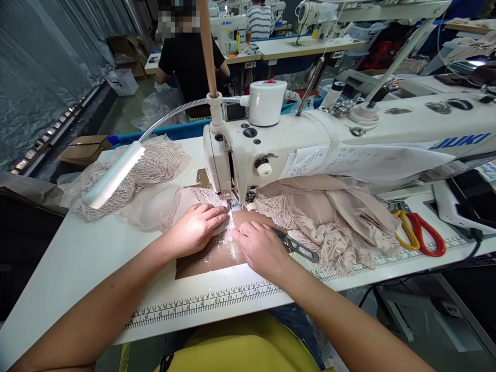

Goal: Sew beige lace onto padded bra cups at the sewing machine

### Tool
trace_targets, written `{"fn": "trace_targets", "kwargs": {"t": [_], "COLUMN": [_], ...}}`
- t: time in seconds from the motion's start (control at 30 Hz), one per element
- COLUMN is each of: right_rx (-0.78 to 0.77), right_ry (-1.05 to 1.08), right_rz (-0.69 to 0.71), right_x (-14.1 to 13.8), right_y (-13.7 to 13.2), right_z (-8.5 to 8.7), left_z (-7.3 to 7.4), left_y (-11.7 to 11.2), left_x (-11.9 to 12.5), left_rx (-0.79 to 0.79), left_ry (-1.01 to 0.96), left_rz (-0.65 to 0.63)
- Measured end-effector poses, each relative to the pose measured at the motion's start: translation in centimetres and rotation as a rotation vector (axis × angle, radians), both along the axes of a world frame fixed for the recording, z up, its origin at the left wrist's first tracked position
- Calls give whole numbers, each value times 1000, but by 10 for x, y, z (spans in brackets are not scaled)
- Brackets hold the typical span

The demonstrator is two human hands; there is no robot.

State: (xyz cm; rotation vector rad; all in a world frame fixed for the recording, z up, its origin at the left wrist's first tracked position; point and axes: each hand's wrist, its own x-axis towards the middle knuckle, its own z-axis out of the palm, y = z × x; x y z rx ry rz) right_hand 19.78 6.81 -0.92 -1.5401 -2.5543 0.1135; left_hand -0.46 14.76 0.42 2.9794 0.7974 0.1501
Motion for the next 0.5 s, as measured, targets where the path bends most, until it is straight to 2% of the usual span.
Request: {"fn": "trace_targets", "kwargs": {"t": [0.23,0.5], "right_rx": [56,-4], "right_ry": [44,7], "right_rz": [40,30], "right_x": [4,4], "right_y": [-2,10], "right_z": [-5,3], "left_z": [-4,-9], "left_y": [-2,6], "left_x": [2,2], "left_rx": [7,56], "left_ry": [1,-33], "left_rz": [-10,14]}}
